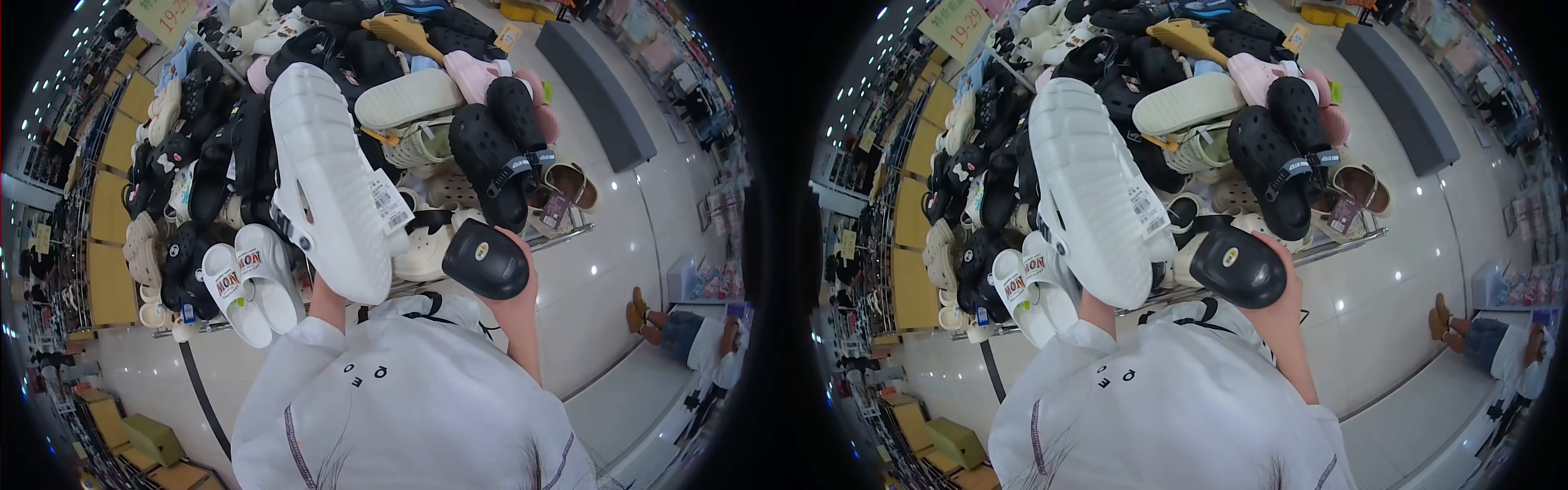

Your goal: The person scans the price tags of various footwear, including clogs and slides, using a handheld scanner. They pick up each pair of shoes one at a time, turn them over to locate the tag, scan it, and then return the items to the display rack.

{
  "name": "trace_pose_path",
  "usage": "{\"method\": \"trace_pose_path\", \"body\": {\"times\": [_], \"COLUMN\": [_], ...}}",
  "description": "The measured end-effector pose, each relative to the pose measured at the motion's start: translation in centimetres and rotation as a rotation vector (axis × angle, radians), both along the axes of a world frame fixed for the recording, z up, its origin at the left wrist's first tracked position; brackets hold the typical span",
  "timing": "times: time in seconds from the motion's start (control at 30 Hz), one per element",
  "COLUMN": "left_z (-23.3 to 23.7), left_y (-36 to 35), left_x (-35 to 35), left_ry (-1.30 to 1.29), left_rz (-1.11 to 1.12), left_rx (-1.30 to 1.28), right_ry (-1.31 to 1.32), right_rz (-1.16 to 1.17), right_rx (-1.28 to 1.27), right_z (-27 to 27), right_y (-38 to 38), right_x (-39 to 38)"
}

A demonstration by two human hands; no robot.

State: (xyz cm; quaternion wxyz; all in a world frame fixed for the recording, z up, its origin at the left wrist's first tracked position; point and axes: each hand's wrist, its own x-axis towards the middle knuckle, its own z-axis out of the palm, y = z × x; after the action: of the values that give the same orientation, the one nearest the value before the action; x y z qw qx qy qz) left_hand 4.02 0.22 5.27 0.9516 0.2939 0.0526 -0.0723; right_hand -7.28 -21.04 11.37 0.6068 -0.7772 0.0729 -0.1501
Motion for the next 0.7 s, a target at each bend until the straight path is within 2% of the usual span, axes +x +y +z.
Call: {"method": "trace_pose_path", "body": {"times": [0.2, 0.33, 0.4, 0.43, 0.53, 0.57, 0.63, 0.7], "left_z": [-2.9, -4.6, -5.4, -5.9, -7.2, -7.6, -8.2, -8.8], "left_y": [1.5, 2.2, 2.5, 2.6, 3.0, 3.0, 2.9, 2.8], "left_x": [1.1, 1.7, 2.0, 2.1, 2.1, 2.1, 2.2, 2.4], "left_ry": [0.003, 0.011, 0.014, 0.018, 0.037, 0.043, 0.054, 0.063], "left_rz": [0.000, 0.007, 0.022, 0.031, 0.040, 0.039, 0.036, 0.027], "left_rx": [0.025, 0.036, 0.039, 0.040, 0.051, 0.055, 0.060, 0.070], "right_ry": [-0.051, 0.065, 0.054, -0.018, 0.176, 0.180, 0.200, 0.194], "right_rz": [0.038, 0.077, 0.277, 0.372, 0.458, 0.456, 0.417, 0.399], "right_rx": [-0.006, 0.035, 0.199, 0.103, 0.378, 0.376, 0.531, 0.500], "right_z": [0.6, -1.4, -1.4, -1.5, -2.2, -2.3, -2.2, -2.2], "right_y": [1.6, 1.4, 1.3, 1.3, 2.2, 2.4, 2.6, 2.1], "right_x": [1.9, 3.6, 4.0, 4.1, 3.6, 3.6, 3.9, 4.1]}}
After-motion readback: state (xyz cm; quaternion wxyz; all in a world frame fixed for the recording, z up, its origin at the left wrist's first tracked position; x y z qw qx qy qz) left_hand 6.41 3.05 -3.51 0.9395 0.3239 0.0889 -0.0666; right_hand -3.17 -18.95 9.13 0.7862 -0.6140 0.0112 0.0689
